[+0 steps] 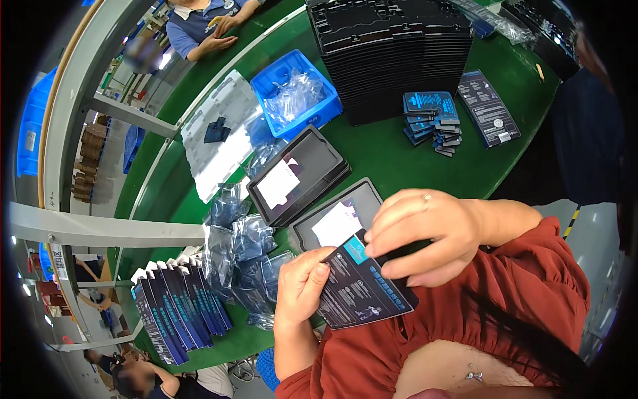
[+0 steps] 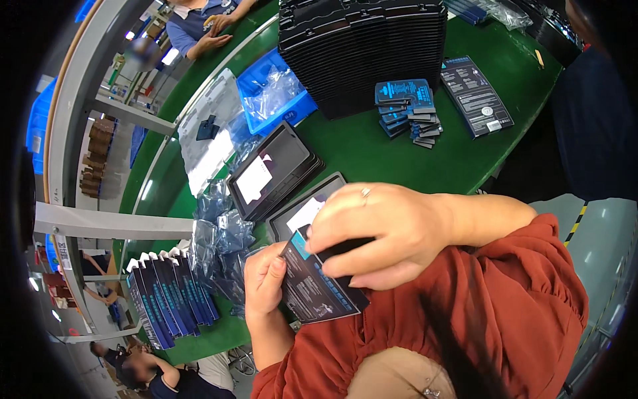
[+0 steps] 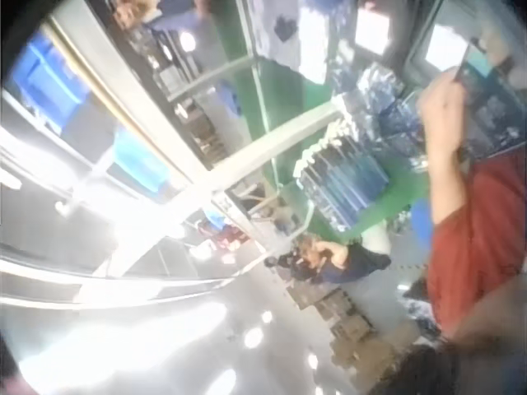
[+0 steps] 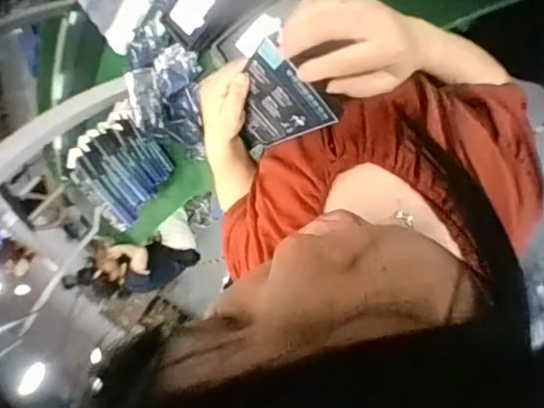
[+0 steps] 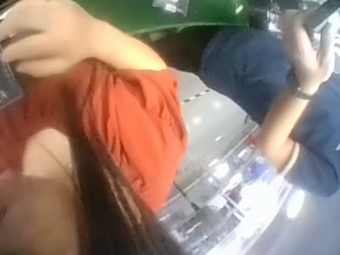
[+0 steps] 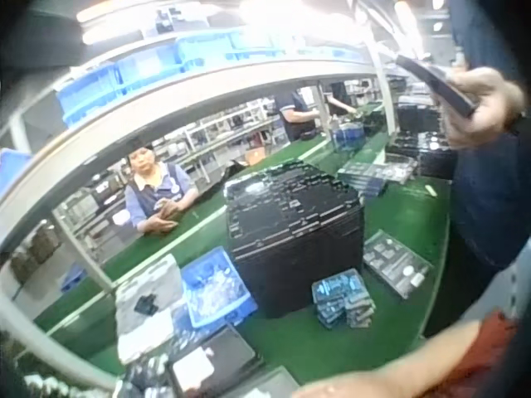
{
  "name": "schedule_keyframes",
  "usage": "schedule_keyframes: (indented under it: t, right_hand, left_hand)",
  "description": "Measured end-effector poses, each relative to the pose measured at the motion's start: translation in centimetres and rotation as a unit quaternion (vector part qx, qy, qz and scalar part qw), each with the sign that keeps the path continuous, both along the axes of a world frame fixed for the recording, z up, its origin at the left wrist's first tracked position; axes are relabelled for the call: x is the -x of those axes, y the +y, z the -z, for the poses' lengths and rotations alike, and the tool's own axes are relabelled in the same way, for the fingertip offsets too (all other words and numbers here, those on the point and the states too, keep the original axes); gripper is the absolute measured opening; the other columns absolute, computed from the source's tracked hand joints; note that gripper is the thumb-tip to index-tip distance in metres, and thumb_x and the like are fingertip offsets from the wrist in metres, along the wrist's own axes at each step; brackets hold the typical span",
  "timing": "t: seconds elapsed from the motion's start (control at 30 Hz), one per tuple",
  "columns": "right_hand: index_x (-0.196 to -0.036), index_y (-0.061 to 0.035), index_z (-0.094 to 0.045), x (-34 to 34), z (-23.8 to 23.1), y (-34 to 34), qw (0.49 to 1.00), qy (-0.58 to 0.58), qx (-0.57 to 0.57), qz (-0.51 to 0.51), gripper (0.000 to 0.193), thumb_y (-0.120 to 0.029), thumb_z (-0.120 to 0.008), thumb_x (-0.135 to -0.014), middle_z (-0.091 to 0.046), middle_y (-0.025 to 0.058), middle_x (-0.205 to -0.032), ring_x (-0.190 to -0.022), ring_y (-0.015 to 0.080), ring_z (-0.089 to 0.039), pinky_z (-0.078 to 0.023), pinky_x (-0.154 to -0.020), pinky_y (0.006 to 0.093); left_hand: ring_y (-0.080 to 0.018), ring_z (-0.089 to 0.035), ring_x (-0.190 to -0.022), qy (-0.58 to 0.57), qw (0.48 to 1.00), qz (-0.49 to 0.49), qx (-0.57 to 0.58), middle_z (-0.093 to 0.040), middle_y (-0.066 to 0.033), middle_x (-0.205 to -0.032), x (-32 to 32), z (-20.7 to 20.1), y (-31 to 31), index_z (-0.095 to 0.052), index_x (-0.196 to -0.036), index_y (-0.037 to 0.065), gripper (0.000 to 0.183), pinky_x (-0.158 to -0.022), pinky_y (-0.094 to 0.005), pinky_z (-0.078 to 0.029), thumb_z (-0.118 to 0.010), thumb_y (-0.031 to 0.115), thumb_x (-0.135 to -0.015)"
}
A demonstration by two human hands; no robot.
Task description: The person repeatedly picks up small electronic components, places them into clear plastic bags, and then inserts the bags into black retail boxes. They seal the boxes and stack them on the table. The process is performed continuously with multiple units.
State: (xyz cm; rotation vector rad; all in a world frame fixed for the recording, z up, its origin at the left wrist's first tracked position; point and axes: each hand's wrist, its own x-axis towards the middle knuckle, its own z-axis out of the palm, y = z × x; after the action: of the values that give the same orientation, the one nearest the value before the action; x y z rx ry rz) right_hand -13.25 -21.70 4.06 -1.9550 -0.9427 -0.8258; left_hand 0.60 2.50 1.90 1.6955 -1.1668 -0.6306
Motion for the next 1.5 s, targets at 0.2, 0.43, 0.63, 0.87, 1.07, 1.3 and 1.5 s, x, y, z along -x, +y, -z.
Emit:
schedule_keyframes:
  t: [0.2, 0.43, 0.63, 0.87, 1.07, 1.3, 1.5]
  right_hand:
    - [-0.093, -0.0022, -0.070, 0.3, 1.8, 0.7, 0.999, -0.022, -0.018, 0.017, 0.016, -0.007, -0.069, -0.079, -0.064, 0.0154, -0.104, -0.093, 0.0283, -0.063, -0.056, -0.078, 0.0374]
    - [-0.093, -0.0015, -0.072, 1.2, 2.0, 1.2, 0.999, -0.051, 0.004, 0.010, 0.013, -0.008, -0.068, -0.083, -0.065, 0.0125, -0.101, -0.086, 0.0231, -0.062, -0.058, -0.078, 0.0378]
    - [-0.091, -0.0007, -0.072, 1.5, 1.4, 1.0, 1.000, 0.001, 0.006, -0.003, 0.011, -0.007, -0.067, -0.084, -0.065, 0.0145, -0.104, -0.091, 0.0252, -0.062, -0.057, -0.082, 0.0400]
    - [-0.093, 0.0007, -0.066, 1.7, 1.8, 1.6, 1.000, -0.020, 0.020, 0.012, 0.015, -0.010, -0.065, -0.082, -0.060, 0.0142, -0.098, -0.083, 0.0292, -0.059, -0.054, -0.081, 0.0439]
    - [-0.092, -0.0061, -0.069, 2.8, 1.8, 1.9, 0.992, -0.006, 0.112, 0.056, 0.015, -0.017, -0.065, -0.082, -0.061, 0.0118, -0.106, -0.091, 0.0244, -0.058, -0.050, -0.090, 0.0444]
    - [-0.091, -0.0043, -0.066, 3.2, 1.7, 2.5, 0.989, 0.068, 0.127, 0.044, 0.020, -0.019, -0.061, -0.079, -0.055, 0.0169, -0.120, -0.101, 0.0284, -0.054, -0.043, -0.097, 0.0470]
    - [-0.082, -0.0060, -0.067, 3.1, 0.9, 2.6, 0.973, 0.027, 0.227, 0.040, 0.018, -0.022, -0.059, -0.078, -0.057, 0.0100, -0.099, -0.093, 0.0249, -0.055, -0.043, -0.093, 0.0441]
  left_hand:
    - [-0.0265, -0.065, -0.071, -0.011, 1.000, 0.027, 0.011, -0.066, -0.0139, -0.081, 0.7, 0.7, -0.1, -0.066, -0.100, -0.003, 0.037, -0.065, -0.0336, -0.049, -0.052, 0.030, -0.097]
    - [-0.0271, -0.063, -0.069, -0.024, 0.998, 0.052, 0.005, -0.065, -0.0134, -0.080, 1.3, 0.8, -0.4, -0.065, -0.099, -0.004, 0.037, -0.064, -0.0341, -0.048, -0.051, 0.030, -0.097]
    - [-0.0291, -0.065, -0.071, -0.008, 1.000, 0.022, 0.001, -0.066, -0.0151, -0.081, 1.7, 1.5, -0.1, -0.066, -0.098, -0.004, 0.039, -0.065, -0.0352, -0.049, -0.050, 0.031, -0.097]
    - [-0.0321, -0.064, -0.072, -0.013, 0.999, 0.036, -0.019, -0.065, -0.0163, -0.081, 2.1, 1.6, -0.3, -0.065, -0.097, -0.003, 0.036, -0.066, -0.0368, -0.049, -0.049, 0.030, -0.098]
    - [-0.0345, -0.065, -0.074, -0.071, 0.995, 0.037, -0.066, -0.066, -0.0165, -0.082, 2.4, 0.3, -0.2, -0.066, -0.096, -0.001, 0.031, -0.067, -0.0391, -0.050, -0.050, 0.025, -0.097]
    - [-0.0356, -0.066, -0.079, -0.086, 0.991, 0.037, -0.090, -0.067, -0.0172, -0.086, 2.7, 0.6, -0.3, -0.066, -0.096, -0.001, 0.027, -0.070, -0.0406, -0.051, -0.051, 0.022, -0.096]
    - [-0.0377, -0.065, -0.088, -0.066, 0.987, 0.085, -0.120, -0.067, -0.0182, -0.096, 2.6, 0.8, -0.1, -0.063, -0.110, 0.001, 0.041, -0.077, -0.0425, -0.051, -0.060, 0.037, -0.091]
